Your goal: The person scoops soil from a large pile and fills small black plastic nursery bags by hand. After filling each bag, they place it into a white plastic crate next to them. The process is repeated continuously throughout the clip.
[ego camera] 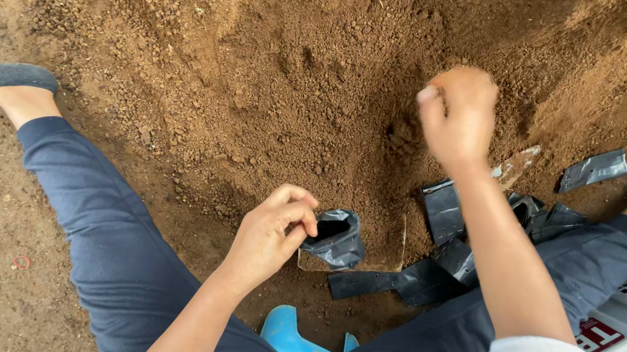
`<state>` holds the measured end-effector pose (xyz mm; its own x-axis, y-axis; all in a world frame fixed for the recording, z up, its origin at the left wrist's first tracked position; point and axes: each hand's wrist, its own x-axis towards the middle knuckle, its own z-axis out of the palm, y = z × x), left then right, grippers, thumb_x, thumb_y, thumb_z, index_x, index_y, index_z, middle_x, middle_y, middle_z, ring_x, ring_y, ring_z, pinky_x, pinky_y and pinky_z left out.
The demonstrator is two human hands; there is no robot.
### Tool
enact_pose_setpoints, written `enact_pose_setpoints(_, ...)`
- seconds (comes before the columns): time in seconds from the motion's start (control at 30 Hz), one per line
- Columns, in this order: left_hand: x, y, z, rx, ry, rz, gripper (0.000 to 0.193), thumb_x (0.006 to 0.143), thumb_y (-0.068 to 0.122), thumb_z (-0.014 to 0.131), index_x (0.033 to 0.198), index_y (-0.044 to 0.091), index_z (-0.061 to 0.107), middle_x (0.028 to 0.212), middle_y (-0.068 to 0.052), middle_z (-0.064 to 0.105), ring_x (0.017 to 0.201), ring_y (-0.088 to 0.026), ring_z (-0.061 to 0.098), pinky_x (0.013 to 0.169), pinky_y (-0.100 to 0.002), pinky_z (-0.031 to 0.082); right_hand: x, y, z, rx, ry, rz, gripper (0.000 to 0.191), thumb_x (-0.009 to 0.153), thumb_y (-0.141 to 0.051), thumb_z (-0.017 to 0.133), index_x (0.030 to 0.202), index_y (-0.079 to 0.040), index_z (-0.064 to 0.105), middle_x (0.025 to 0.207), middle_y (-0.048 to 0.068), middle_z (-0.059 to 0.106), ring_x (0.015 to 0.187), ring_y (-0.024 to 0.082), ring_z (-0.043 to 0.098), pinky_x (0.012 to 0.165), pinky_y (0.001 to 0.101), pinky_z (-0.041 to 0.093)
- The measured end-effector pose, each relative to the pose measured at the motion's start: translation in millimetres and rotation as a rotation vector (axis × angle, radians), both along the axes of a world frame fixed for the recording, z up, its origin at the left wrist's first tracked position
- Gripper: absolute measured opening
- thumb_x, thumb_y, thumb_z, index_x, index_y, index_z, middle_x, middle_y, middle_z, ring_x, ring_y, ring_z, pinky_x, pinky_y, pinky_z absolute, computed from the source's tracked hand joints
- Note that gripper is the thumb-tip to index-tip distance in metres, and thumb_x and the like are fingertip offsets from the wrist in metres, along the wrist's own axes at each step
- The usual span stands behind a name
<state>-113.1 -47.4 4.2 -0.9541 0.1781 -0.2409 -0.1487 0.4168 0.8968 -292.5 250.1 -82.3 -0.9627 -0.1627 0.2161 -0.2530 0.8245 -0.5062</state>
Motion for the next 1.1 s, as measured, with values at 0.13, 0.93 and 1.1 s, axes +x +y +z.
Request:
enact_pose_setpoints(0.13, 0.1, -7.2, 2.3, -0.084, 0.130, -0.051, 0.031, 0.085, -0.007, 0.061, 0.102, 0.013, 0.077, 0.128, -0.005, 0.073, 0.098, -0.022, 0.071, 0.086, -0.034, 0.057, -48.3, 31.4, 4.7, 0.250, 0.402, -0.222, 0.042, 0.106, -0.008, 0.064, 0.146, -0.002, 0.051, 0.158, 0.025, 0.032, 0.149, 0.042, 0.032, 0.118, 0.0563, 0.044)
enact_pose_setpoints(0.93, -7.1, -18.5, -15.8, 0.088, 0.098, 0.215, 0.038, 0.096, 0.001, 0.057, 0.132, 0.009, 0.067, 0.136, -0.011, 0.067, 0.106, -0.017, 0.070, 0.084, -0.026, 0.054, 100.3, -19.4, -94.4, -1.059, -1.185, -0.643, 0.083, 0.104, -0.060, 0.044, 0.164, -0.008, 0.020, 0.171, 0.019, 0.019, 0.155, 0.040, 0.021, 0.125, 0.0479, 0.016)
enact_pose_setpoints(1.1, -12.8, -24.7, -25.2, 0.082, 0.052, 0.245, 0.037, 0.096, 0.001, 0.059, 0.131, 0.009, 0.068, 0.136, -0.011, 0.068, 0.111, -0.018, 0.070, 0.088, -0.026, 0.054, 70.2, -54.8, -105.8, -1.291, -1.075, -0.682, 0.093, 0.095, -0.067, 0.044, 0.166, -0.024, 0.002, 0.171, 0.013, -0.003, 0.158, 0.034, 0.000, 0.123, 0.0617, -0.004)
